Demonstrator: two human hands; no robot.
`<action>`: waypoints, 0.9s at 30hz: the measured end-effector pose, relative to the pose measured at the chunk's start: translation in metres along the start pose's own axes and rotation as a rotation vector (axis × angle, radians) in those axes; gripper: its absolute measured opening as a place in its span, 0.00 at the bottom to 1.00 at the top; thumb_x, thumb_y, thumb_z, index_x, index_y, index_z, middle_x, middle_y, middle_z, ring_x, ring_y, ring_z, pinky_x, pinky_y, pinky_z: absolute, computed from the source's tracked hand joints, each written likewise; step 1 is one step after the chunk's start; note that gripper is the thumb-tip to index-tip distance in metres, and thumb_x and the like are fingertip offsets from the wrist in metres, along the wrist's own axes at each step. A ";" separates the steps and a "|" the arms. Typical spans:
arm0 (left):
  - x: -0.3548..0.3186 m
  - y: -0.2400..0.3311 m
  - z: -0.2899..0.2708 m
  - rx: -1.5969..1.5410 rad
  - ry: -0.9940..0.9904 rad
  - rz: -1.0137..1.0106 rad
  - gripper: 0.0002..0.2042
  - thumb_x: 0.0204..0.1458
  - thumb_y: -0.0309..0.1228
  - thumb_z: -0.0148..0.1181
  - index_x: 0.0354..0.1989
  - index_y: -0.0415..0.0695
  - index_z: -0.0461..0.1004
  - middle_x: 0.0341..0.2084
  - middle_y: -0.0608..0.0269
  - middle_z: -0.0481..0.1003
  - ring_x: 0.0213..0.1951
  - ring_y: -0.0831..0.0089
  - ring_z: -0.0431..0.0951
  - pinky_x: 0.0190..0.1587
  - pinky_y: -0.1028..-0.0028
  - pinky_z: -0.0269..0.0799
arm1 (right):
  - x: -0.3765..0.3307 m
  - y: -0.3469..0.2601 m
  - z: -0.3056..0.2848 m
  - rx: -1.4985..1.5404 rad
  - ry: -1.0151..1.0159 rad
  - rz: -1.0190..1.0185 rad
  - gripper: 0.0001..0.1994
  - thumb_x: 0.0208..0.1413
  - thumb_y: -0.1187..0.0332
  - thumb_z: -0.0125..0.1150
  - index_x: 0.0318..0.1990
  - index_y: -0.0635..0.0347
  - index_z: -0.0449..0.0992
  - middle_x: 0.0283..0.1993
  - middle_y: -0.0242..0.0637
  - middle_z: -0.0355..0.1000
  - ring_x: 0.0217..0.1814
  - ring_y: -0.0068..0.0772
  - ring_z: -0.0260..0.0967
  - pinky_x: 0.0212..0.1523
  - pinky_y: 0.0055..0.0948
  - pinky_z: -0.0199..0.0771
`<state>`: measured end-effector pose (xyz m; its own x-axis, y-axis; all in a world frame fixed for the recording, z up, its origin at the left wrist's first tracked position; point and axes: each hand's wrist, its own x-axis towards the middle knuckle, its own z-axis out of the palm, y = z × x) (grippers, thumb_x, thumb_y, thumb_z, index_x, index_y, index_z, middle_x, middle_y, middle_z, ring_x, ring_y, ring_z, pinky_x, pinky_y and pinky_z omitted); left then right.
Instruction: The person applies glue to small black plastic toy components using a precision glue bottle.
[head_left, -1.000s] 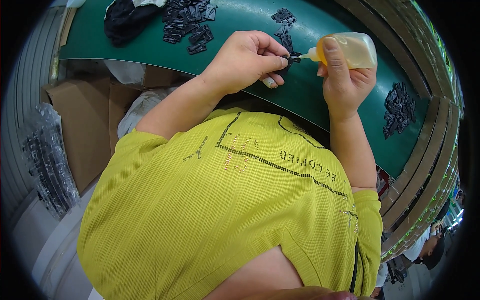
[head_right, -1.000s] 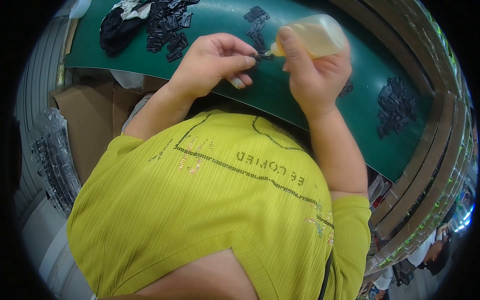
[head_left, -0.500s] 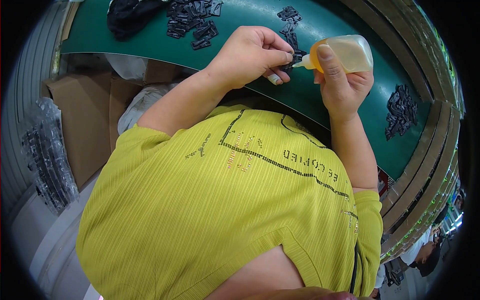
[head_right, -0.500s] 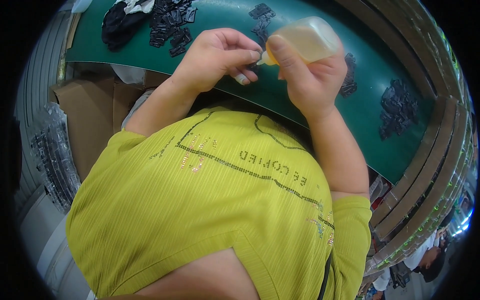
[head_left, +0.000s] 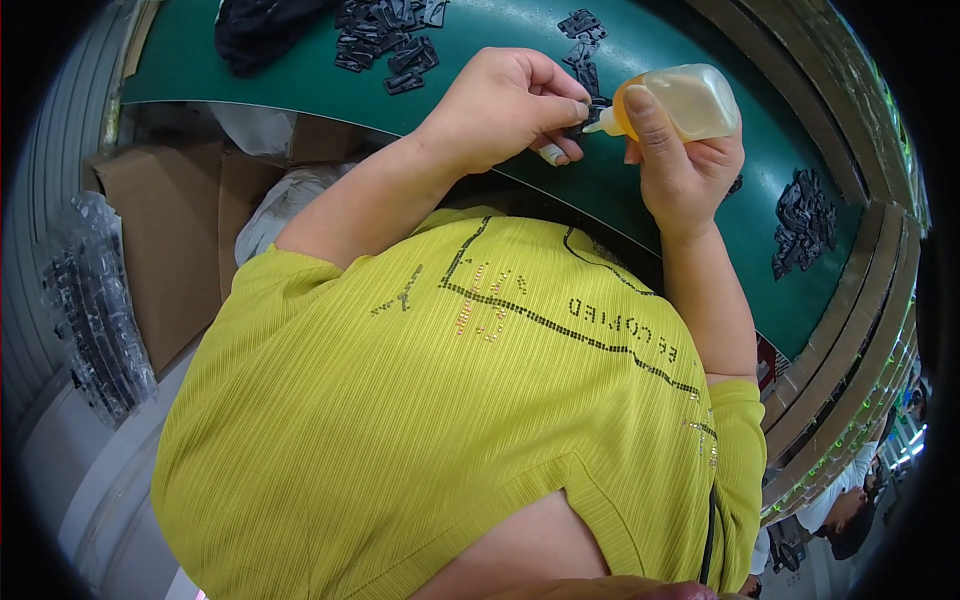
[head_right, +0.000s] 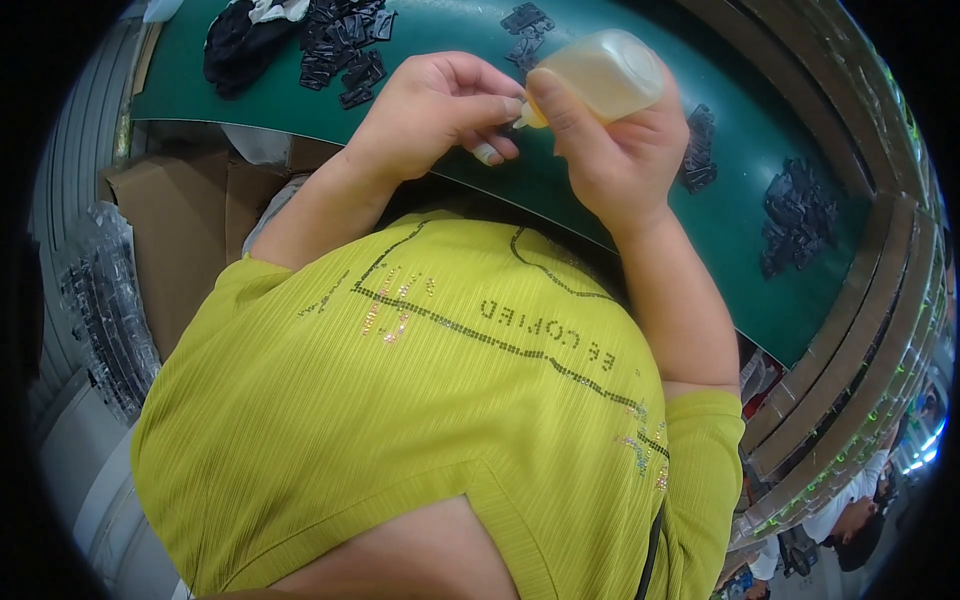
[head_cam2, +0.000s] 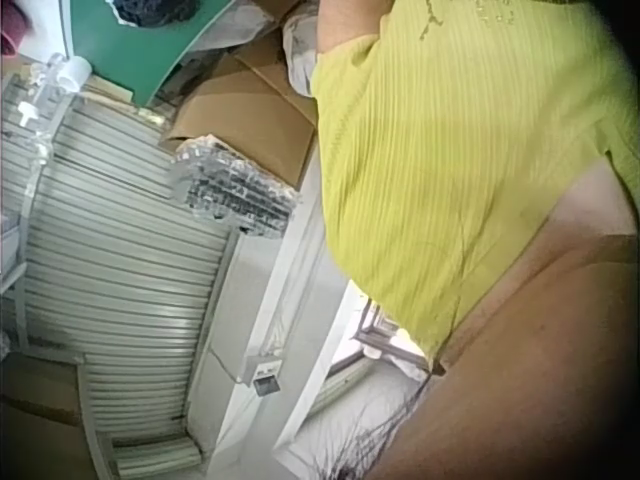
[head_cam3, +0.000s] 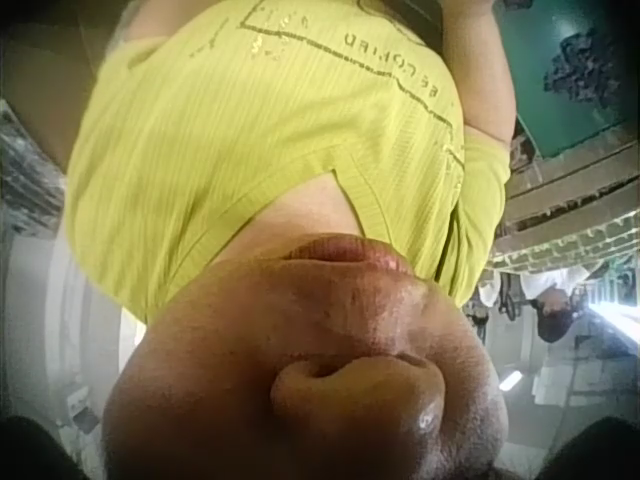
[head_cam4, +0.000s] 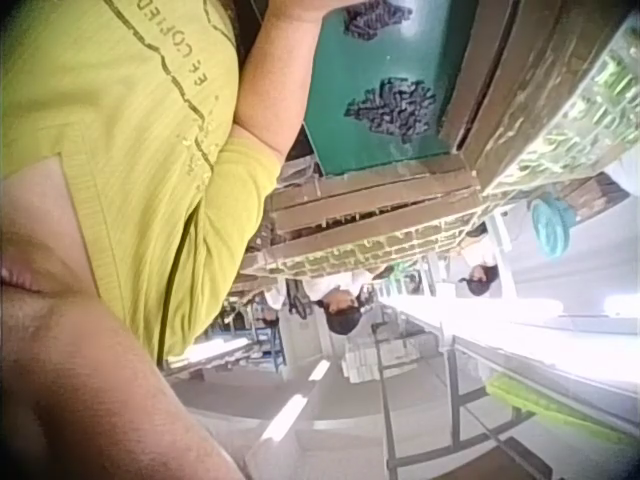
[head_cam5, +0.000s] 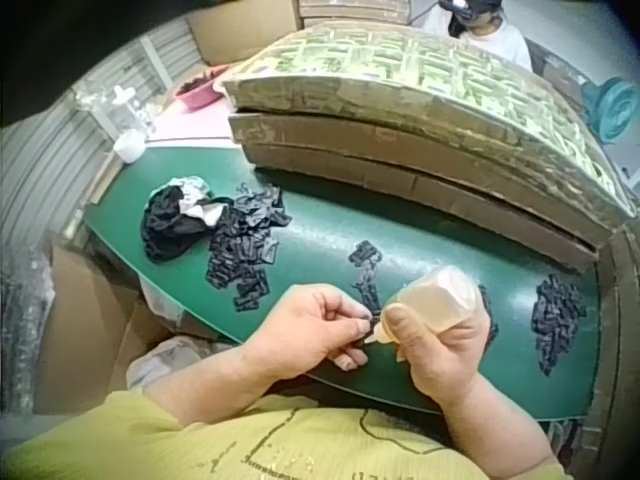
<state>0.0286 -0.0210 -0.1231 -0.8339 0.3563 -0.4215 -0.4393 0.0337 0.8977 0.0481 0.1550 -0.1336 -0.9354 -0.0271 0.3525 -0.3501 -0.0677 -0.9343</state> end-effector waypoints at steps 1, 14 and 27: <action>0.000 0.000 0.000 -0.003 0.009 0.005 0.09 0.50 0.24 0.60 0.38 0.33 0.74 0.28 0.55 0.77 0.25 0.70 0.80 0.26 0.80 0.76 | 0.001 0.001 0.000 -0.003 0.035 -0.024 0.09 0.51 0.71 0.66 0.38 0.62 0.73 0.31 0.34 0.74 0.22 0.17 0.68 0.19 0.14 0.64; 0.009 -0.001 -0.029 0.831 0.498 0.700 0.13 0.49 0.34 0.62 0.39 0.40 0.77 0.30 0.58 0.75 0.31 0.69 0.79 0.33 0.73 0.74 | 0.011 -0.004 -0.014 0.340 0.212 0.112 0.06 0.54 0.73 0.60 0.37 0.62 0.71 0.30 0.36 0.71 0.23 0.22 0.68 0.17 0.14 0.62; 0.017 0.017 -0.075 1.134 0.696 0.428 0.12 0.42 0.39 0.65 0.29 0.42 0.78 0.22 0.62 0.76 0.24 0.70 0.77 0.32 0.73 0.72 | 0.011 -0.002 -0.014 0.336 0.237 0.078 0.06 0.54 0.72 0.61 0.36 0.62 0.72 0.30 0.37 0.72 0.20 0.20 0.66 0.19 0.15 0.63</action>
<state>-0.0180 -0.0848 -0.1250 -0.9725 0.0110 0.2327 0.1162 0.8887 0.4435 0.0380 0.1685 -0.1289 -0.9576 0.1824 0.2231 -0.2793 -0.3969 -0.8744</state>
